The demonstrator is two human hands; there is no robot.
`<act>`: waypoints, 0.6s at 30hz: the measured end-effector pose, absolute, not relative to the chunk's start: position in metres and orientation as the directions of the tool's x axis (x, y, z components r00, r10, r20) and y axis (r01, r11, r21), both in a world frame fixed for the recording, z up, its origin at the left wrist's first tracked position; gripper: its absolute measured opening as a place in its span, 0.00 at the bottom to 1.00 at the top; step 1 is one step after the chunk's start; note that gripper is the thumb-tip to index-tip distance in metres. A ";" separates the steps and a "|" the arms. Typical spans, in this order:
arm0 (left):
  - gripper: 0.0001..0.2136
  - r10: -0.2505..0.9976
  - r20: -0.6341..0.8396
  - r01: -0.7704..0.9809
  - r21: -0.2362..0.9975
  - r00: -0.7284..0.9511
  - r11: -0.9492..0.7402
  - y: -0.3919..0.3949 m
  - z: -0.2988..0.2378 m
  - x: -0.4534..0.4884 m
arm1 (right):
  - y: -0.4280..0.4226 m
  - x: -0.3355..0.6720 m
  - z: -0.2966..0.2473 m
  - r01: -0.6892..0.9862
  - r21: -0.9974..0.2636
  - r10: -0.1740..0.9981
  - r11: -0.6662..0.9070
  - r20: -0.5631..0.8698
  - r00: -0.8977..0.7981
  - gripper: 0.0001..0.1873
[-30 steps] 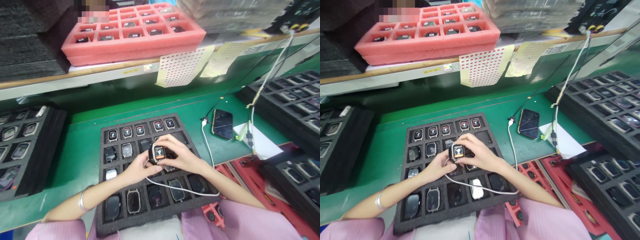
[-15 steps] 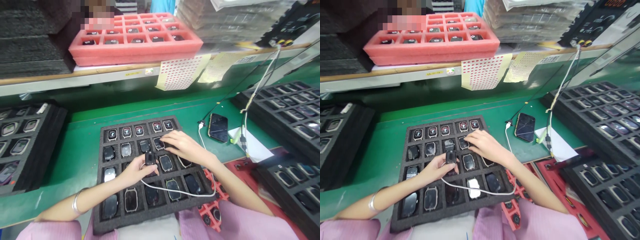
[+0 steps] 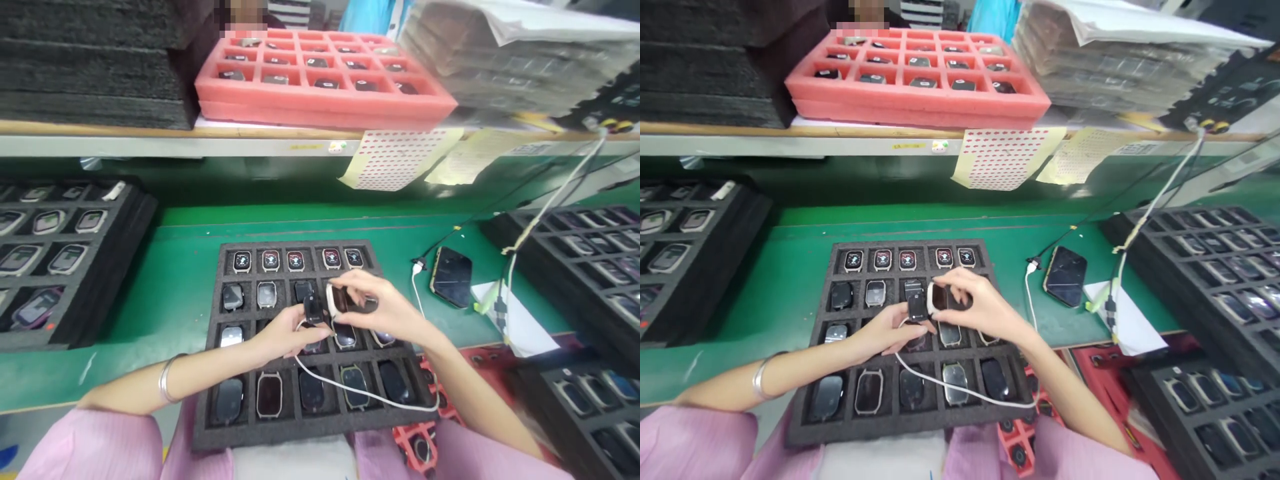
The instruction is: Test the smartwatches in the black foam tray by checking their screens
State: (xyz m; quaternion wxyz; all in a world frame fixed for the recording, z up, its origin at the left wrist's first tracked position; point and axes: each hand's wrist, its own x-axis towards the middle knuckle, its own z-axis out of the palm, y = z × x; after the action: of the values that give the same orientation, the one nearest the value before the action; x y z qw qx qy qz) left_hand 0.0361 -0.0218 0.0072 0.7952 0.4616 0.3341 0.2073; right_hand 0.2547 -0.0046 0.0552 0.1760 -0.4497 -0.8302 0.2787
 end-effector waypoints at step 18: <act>0.19 0.680 -0.204 -0.075 0.931 0.705 0.357 -0.022 -0.009 0.038 | -0.025 0.227 0.049 0.633 -0.488 0.751 0.601 0.073 -0.656 0.22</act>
State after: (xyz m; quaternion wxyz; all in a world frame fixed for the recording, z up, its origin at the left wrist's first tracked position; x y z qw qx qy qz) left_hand 0.0376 -0.0220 -0.0093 0.7690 0.5110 0.2956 0.2454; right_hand 0.2275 -0.0248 0.0491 0.1368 -0.3913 -0.8841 0.2156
